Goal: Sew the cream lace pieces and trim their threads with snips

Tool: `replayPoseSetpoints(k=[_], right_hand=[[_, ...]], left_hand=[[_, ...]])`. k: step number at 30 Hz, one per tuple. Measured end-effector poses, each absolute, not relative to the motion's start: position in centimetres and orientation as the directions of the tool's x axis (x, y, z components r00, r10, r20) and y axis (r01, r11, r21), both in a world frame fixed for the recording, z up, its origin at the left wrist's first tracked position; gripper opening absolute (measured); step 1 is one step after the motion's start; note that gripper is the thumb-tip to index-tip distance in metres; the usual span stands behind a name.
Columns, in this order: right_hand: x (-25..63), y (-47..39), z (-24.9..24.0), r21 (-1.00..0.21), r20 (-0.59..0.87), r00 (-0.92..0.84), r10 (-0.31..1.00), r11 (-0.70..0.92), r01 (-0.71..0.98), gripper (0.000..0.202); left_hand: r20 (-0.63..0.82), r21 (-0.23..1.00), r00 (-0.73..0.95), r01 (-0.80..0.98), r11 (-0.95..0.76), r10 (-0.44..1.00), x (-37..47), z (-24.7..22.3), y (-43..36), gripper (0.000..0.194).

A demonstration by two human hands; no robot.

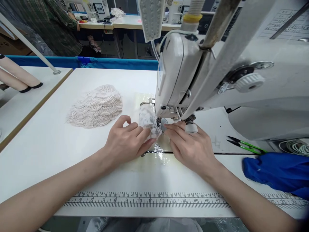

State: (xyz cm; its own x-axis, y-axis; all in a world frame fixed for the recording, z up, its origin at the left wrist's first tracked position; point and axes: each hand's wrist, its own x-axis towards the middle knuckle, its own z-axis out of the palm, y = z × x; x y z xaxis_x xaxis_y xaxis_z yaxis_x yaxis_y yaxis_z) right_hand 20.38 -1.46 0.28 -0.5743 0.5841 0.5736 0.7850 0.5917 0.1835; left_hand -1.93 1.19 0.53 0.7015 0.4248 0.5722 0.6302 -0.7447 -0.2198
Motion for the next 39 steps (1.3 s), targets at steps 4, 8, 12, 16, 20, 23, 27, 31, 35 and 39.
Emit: replayPoseSetpoints(k=[4, 8, 12, 16, 20, 23, 27, 31, 35, 39], right_hand=[[19.9, -2.0, 0.3, 0.095, 0.532, -0.598, 0.599, 0.66, 0.745, 0.027], [20.0, -2.0, -0.3, 0.063, 0.501, -0.619, 0.605, 0.688, 0.723, 0.031], [20.3, -1.8, -0.5, 0.041, 0.479, -0.597, 0.644, 0.662, 0.748, 0.031], [20.3, -1.7, -0.5, 0.049, 0.409, -0.565, 0.717, 0.601, 0.798, 0.03], [20.2, -1.6, -0.6, 0.093, 0.367, -0.562, 0.741, 0.572, 0.815, 0.031], [20.3, -1.6, -0.7, 0.121, 0.354, -0.567, 0.744, 0.565, 0.816, 0.034], [20.2, -1.5, -0.8, 0.135, 0.361, -0.569, 0.739, 0.563, 0.816, 0.037], [20.3, -1.3, -0.9, 0.132, 0.397, -0.578, 0.713, 0.578, 0.805, 0.039], [20.4, -1.2, -1.0, 0.134, 0.408, -0.581, 0.704, 0.584, 0.801, 0.04], [20.4, -1.2, -0.9, 0.119, 0.416, -0.566, 0.712, 0.575, 0.81, 0.04]], left_hand=[[0.571, -0.106, 0.688, 0.602, -0.791, 0.447, -1.9, 0.3, 1.1, 0.01], [0.512, 0.005, 0.725, 0.533, -0.846, 0.46, -1.9, -0.5, 1.5, 0.024], [0.475, 0.014, 0.742, 0.531, -0.847, 0.473, -1.5, -0.7, 1.3, 0.028], [0.443, -0.037, 0.752, 0.559, -0.828, 0.488, -1.3, -0.6, 0.9, 0.03], [0.423, -0.068, 0.762, 0.565, -0.822, 0.489, -1.4, -0.7, 0.8, 0.032], [0.414, -0.088, 0.762, 0.578, -0.811, 0.498, -1.4, -0.7, 0.7, 0.032], [0.415, -0.103, 0.762, 0.583, -0.806, 0.498, -1.3, -0.7, 0.6, 0.033], [0.42, -0.107, 0.765, 0.576, -0.811, 0.488, -1.2, -0.6, 0.6, 0.033], [0.428, -0.094, 0.761, 0.574, -0.814, 0.487, -1.2, -0.6, 0.6, 0.033], [0.433, -0.085, 0.753, 0.581, -0.809, 0.495, -1.3, -0.7, 0.7, 0.033]])
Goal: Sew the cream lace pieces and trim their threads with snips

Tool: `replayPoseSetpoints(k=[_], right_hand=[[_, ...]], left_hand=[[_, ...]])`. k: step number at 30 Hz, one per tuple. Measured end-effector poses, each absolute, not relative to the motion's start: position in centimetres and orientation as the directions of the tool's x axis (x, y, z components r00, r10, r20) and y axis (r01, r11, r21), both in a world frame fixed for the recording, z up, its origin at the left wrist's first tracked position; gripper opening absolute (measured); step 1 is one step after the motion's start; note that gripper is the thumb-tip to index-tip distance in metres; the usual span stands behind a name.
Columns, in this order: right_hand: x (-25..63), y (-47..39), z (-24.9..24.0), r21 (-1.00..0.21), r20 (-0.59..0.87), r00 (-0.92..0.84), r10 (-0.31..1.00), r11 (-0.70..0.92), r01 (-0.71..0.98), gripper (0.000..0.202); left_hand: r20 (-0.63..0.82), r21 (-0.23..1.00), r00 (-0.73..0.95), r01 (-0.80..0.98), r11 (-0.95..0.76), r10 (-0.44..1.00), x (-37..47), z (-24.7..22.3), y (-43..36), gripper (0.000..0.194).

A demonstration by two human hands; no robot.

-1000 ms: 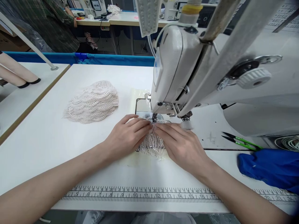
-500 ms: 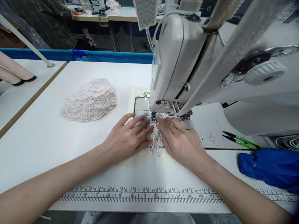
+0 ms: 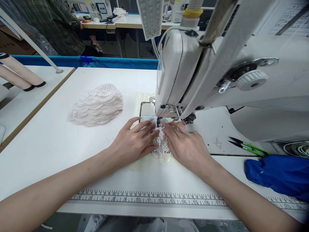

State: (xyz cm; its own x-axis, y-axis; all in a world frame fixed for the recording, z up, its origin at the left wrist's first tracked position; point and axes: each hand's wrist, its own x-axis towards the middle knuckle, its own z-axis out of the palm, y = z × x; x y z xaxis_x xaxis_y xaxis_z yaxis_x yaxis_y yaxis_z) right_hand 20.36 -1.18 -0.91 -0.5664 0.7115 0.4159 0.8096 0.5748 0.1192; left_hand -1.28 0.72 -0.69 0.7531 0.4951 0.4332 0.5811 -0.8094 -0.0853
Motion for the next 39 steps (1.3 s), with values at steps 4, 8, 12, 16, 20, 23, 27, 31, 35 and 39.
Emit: replayPoseSetpoints(k=[4, 8, 12, 16, 20, 23, 27, 31, 35, 39], right_hand=[[20.3, -1.1, -0.8, 0.12, 0.407, -0.568, 0.716, 0.574, 0.81, 0.04], [20.4, -1.2, -0.9, 0.131, 0.442, -0.577, 0.687, 0.586, 0.799, 0.034], [20.6, -1.5, -0.9, 0.115, 0.492, -0.619, 0.612, 0.659, 0.743, 0.027], [20.8, -1.7, -0.5, 0.066, 0.509, -0.659, 0.554, 0.738, 0.671, 0.023], [21.1, -1.8, -0.1, -0.076, 0.472, -0.653, 0.593, 0.765, 0.64, 0.035], [21.1, -1.8, -0.1, -0.089, 0.435, -0.664, 0.608, 0.763, 0.64, 0.046], [21.1, -1.7, -0.2, 0.043, 0.498, -0.681, 0.537, 0.769, 0.638, 0.017], [21.1, -1.8, -0.1, 0.062, 0.529, -0.691, 0.492, 0.79, 0.61, 0.017], [21.1, -2.0, 0.0, 0.057, 0.518, -0.698, 0.495, 0.794, 0.605, 0.018], [21.1, -2.0, 0.0, 0.059, 0.519, -0.696, 0.497, 0.791, 0.609, 0.018]], left_hand=[[0.438, -0.085, 0.749, 0.585, -0.806, 0.497, -1.3, -0.9, 0.9, 0.033], [0.44, -0.082, 0.741, 0.596, -0.799, 0.507, -1.2, -0.9, 1.0, 0.034], [0.488, -0.112, 0.779, 0.503, -0.857, 0.394, -1.4, -0.4, 0.7, 0.031], [0.488, -0.127, 0.835, 0.355, -0.926, 0.253, -1.8, -0.2, 0.4, 0.038], [0.503, -0.137, 0.817, 0.398, -0.907, 0.282, -1.7, -0.5, 0.2, 0.014], [0.526, -0.023, 0.767, 0.445, -0.895, 0.368, -1.4, -0.8, 0.1, 0.013], [0.511, -0.081, 0.772, 0.483, -0.872, 0.379, -1.1, -0.9, -0.1, 0.028], [0.472, -0.178, 0.805, 0.486, -0.856, 0.359, -1.3, -0.7, -0.2, 0.026], [0.47, -0.202, 0.813, 0.478, -0.855, 0.344, -1.5, -0.7, -0.3, 0.025], [0.458, -0.204, 0.821, 0.471, -0.858, 0.342, -1.6, -0.8, -0.4, 0.026]])
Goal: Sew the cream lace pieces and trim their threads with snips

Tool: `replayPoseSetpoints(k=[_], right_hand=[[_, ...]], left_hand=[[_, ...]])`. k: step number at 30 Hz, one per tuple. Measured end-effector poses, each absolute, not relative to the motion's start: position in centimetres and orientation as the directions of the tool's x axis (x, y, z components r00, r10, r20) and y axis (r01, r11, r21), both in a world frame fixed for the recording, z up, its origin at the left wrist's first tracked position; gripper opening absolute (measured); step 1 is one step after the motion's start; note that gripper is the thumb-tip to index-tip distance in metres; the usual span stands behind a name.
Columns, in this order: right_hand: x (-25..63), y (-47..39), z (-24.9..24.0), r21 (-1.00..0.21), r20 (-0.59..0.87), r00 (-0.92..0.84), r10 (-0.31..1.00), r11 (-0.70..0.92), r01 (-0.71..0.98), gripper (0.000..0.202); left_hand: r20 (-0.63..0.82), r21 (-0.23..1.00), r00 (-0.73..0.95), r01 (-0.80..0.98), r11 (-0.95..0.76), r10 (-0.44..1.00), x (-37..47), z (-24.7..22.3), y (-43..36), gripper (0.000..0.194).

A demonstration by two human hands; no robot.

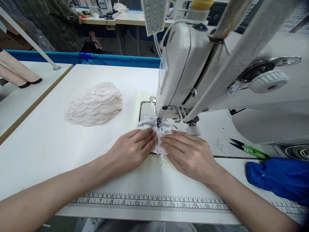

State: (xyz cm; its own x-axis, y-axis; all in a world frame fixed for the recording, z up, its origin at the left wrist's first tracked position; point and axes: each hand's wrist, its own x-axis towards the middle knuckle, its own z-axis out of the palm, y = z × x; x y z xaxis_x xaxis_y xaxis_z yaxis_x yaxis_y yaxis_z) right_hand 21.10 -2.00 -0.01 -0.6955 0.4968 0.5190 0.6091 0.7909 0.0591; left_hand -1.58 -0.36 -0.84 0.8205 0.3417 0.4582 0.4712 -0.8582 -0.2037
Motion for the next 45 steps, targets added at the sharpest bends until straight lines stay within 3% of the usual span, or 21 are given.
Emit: replayPoseSetpoints(k=[26, 33, 39, 45], right_hand=[[20.9, -1.1, -1.0, 0.171, 0.547, -0.685, 0.481, 0.737, 0.654, 0.022], [20.9, -0.8, -1.1, 0.179, 0.527, -0.693, 0.493, 0.732, 0.657, 0.022], [20.9, -1.3, -1.1, 0.194, 0.494, -0.72, 0.487, 0.746, 0.638, 0.022], [21.0, -1.4, -1.3, 0.21, 0.499, -0.719, 0.484, 0.738, 0.642, 0.021]], left_hand=[[0.493, -0.118, 0.767, 0.527, -0.842, 0.411, -1.3, -0.9, 1.3, 0.026], [0.489, -0.144, 0.759, 0.556, -0.819, 0.43, -1.2, -0.8, 1.6, 0.027], [0.508, -0.164, 0.794, 0.47, -0.867, 0.334, -1.5, -0.9, 0.7, 0.023], [0.489, -0.14, 0.789, 0.493, -0.859, 0.372, -1.5, -0.9, 0.6, 0.024]])
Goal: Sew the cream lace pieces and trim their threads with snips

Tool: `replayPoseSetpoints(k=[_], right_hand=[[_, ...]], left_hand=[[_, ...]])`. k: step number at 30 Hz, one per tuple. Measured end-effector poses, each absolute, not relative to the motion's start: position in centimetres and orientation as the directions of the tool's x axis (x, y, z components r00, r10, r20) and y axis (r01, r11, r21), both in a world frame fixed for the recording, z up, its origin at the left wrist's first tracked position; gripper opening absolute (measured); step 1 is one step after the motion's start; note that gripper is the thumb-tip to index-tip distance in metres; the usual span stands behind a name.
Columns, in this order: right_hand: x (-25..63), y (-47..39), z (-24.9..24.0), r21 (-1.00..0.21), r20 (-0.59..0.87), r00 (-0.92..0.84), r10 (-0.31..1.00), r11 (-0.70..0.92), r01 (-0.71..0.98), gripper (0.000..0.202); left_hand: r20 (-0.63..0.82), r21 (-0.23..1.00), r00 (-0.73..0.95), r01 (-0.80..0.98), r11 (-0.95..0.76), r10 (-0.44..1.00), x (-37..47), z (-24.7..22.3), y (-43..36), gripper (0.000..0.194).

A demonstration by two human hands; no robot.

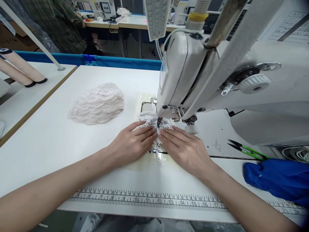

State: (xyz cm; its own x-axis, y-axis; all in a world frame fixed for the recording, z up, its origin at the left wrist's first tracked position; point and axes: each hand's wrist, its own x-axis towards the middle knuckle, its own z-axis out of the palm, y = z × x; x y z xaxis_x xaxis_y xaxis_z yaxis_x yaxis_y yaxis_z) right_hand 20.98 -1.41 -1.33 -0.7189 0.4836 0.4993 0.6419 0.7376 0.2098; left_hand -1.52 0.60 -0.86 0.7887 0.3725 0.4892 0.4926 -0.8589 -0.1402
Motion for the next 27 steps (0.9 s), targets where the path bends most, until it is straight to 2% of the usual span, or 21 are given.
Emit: replayPoseSetpoints(k=[7, 18, 27], right_hand=[[20.69, -1.29, -1.15, 0.201, 0.532, -0.686, 0.497, 0.712, 0.672, 0.017], [20.52, -1.19, -0.97, 0.23, 0.533, -0.674, 0.512, 0.679, 0.697, 0.02], [20.45, -1.15, -0.85, 0.244, 0.532, -0.669, 0.519, 0.663, 0.708, 0.02]], left_hand=[[0.482, -0.142, 0.784, 0.511, -0.848, 0.392, -1.55, -0.85, 0.72, 0.027], [0.478, -0.113, 0.769, 0.533, -0.839, 0.424, -1.54, -1.16, 0.67, 0.031], [0.448, -0.147, 0.763, 0.577, -0.803, 0.466, -1.63, -1.0, 0.39, 0.034]])
